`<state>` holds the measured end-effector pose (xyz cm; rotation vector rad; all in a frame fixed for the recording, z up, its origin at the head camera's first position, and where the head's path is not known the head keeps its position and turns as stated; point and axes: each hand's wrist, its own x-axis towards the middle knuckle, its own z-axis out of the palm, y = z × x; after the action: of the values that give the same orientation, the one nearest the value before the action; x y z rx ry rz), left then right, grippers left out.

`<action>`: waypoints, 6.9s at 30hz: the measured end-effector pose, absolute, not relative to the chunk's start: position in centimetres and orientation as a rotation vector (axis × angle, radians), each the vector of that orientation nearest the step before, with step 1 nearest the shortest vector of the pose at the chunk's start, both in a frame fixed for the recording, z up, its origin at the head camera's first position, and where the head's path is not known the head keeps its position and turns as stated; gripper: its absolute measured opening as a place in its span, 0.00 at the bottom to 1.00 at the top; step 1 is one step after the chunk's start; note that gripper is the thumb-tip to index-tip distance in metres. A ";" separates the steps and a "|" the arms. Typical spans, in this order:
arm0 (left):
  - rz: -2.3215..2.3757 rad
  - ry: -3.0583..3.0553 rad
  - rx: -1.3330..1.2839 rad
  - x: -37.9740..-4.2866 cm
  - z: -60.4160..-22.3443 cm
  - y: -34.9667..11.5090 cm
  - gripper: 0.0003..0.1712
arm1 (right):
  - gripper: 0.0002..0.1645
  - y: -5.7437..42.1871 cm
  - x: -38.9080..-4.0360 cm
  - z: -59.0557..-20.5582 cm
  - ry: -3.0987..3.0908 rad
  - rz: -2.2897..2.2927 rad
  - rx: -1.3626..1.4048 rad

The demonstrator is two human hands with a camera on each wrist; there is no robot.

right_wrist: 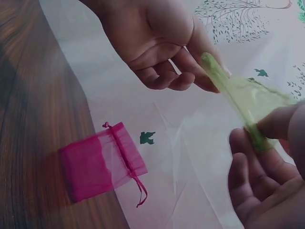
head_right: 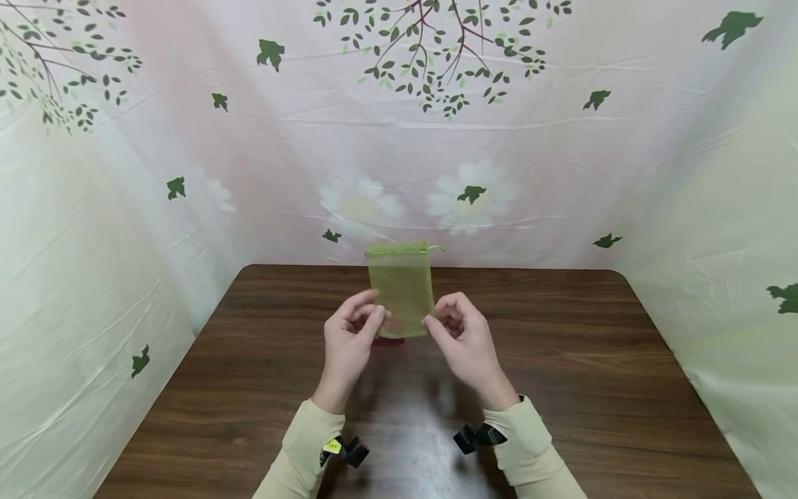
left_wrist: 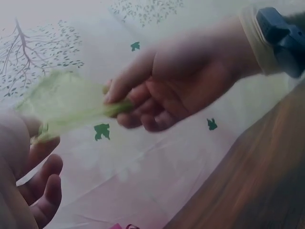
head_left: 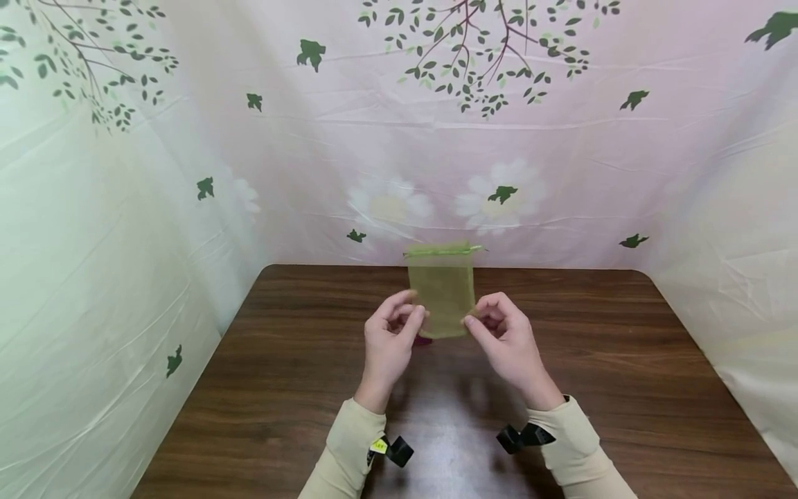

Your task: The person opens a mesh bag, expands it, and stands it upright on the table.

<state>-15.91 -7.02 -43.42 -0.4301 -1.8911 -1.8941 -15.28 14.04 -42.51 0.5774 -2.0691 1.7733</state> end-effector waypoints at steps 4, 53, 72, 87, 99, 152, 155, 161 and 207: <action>-1.854 -1.925 -0.610 -15.7 -43.4 -7.4 0.33 | 0.13 14.1 -15.2 -42.0 -2.004 1.765 0.554; -1.412 -1.814 -0.765 -16.1 -42.0 -6.8 0.07 | 0.10 13.6 -14.1 -40.0 -1.996 1.366 0.580; -1.215 -1.723 -0.655 -16.1 -41.6 -5.3 0.12 | 0.10 12.4 -14.5 -39.5 -1.907 1.000 0.474; -1.187 -1.724 -0.603 -16.2 -41.5 -5.1 0.11 | 0.08 12.0 -14.4 -39.3 -1.937 0.967 0.429; -1.140 -1.720 -0.556 -16.2 -41.6 -4.6 0.15 | 0.07 11.7 -14.6 -39.5 -1.942 0.909 0.404; -1.006 -1.780 -0.391 -16.6 -42.3 -4.3 0.08 | 0.07 11.1 -14.7 -40.3 -2.016 0.781 0.307; -0.984 -1.779 -0.390 -16.6 -42.3 -4.3 0.09 | 0.09 11.0 -14.7 -40.4 -2.001 0.750 0.296; -0.974 -1.781 -0.381 -16.7 -42.4 -4.2 0.11 | 0.15 10.6 -14.7 -40.5 -1.981 0.696 0.278; -0.888 -1.831 -0.344 -16.8 -43.1 -4.3 0.09 | 0.12 11.0 -14.9 -41.4 -1.995 0.728 0.247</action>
<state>-16.81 -4.27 -43.08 -0.3437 -1.8315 -0.8878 -14.88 10.96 -41.38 0.2466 -1.9949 0.7282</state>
